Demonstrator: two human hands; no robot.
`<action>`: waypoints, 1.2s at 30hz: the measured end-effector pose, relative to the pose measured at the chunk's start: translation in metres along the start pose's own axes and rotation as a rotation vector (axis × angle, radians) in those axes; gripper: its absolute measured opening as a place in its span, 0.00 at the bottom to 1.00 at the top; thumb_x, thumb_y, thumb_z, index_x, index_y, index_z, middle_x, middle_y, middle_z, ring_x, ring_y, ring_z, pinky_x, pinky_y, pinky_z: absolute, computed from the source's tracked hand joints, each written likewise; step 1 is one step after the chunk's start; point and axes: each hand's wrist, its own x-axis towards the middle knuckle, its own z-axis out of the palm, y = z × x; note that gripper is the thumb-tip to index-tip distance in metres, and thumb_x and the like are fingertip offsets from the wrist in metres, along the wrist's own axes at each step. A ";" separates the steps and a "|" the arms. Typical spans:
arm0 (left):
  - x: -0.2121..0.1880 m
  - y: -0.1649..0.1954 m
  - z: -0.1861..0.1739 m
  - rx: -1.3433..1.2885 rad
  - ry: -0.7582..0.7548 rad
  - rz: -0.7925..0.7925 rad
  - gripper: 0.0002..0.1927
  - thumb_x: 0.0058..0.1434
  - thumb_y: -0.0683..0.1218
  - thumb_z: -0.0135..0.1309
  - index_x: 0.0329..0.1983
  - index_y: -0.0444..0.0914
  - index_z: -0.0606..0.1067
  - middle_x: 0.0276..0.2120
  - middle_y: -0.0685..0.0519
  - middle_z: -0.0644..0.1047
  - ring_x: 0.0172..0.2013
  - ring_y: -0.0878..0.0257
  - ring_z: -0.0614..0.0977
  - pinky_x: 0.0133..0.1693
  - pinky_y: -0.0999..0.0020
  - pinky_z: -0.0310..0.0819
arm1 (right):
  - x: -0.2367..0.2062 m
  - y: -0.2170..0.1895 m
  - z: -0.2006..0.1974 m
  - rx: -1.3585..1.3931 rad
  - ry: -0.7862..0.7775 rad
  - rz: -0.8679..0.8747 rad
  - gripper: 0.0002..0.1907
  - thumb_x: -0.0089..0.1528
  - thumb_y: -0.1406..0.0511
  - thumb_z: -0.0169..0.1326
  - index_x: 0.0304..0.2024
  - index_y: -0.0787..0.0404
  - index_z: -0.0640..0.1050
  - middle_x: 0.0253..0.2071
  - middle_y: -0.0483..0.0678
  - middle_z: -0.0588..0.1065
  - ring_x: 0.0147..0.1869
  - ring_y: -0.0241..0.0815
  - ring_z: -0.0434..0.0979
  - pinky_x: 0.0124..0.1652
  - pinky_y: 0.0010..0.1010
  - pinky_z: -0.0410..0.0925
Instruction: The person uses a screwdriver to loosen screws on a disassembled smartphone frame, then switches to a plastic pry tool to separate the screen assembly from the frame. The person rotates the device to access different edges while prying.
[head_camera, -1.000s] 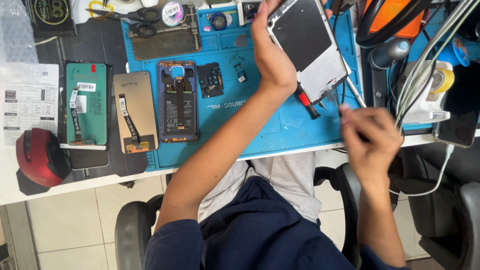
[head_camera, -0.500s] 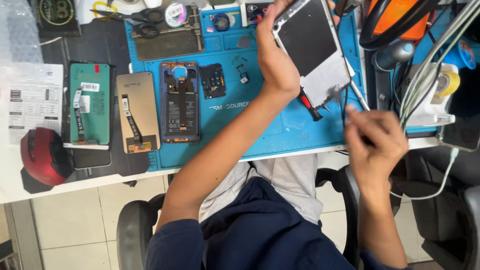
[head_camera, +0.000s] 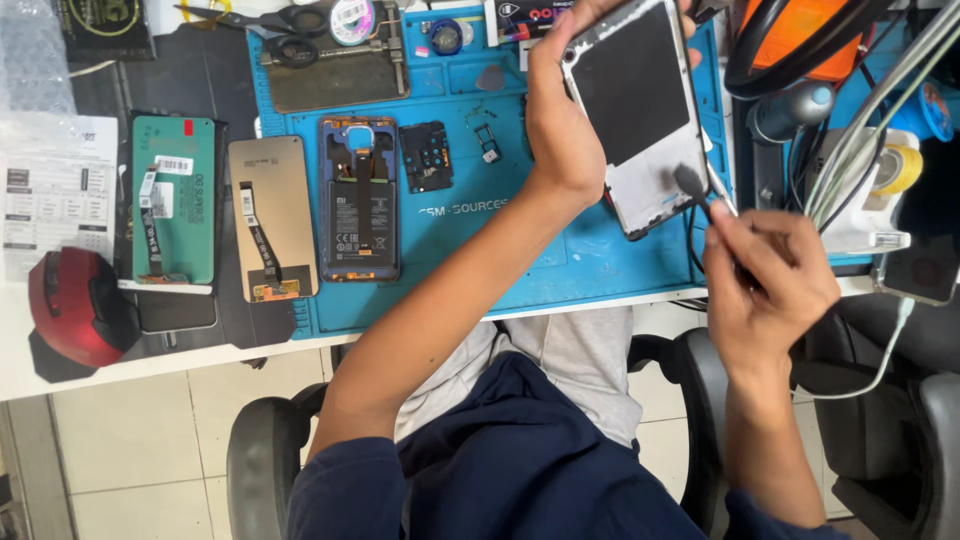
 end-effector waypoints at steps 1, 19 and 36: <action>-0.001 0.000 0.002 -0.003 -0.023 -0.016 0.30 0.83 0.57 0.28 0.57 0.28 0.72 0.46 0.40 0.80 0.44 0.52 0.83 0.52 0.59 0.78 | 0.007 -0.002 -0.001 -0.020 0.008 -0.024 0.12 0.65 0.81 0.65 0.49 0.67 0.82 0.41 0.53 0.74 0.34 0.36 0.70 0.32 0.23 0.61; 0.006 0.020 0.006 0.447 0.148 -0.109 0.32 0.80 0.57 0.30 0.55 0.26 0.76 0.44 0.41 0.83 0.42 0.56 0.85 0.50 0.64 0.81 | 0.043 -0.002 -0.046 0.041 -0.435 0.084 0.14 0.60 0.78 0.61 0.47 0.63 0.81 0.37 0.50 0.75 0.33 0.35 0.73 0.31 0.23 0.64; 0.012 0.026 0.004 0.409 0.123 -0.303 0.38 0.77 0.63 0.28 0.55 0.28 0.78 0.44 0.40 0.84 0.41 0.54 0.88 0.45 0.63 0.85 | 0.074 -0.002 -0.046 -0.119 -0.470 -0.132 0.10 0.58 0.79 0.65 0.43 0.71 0.83 0.36 0.57 0.76 0.31 0.40 0.76 0.29 0.27 0.67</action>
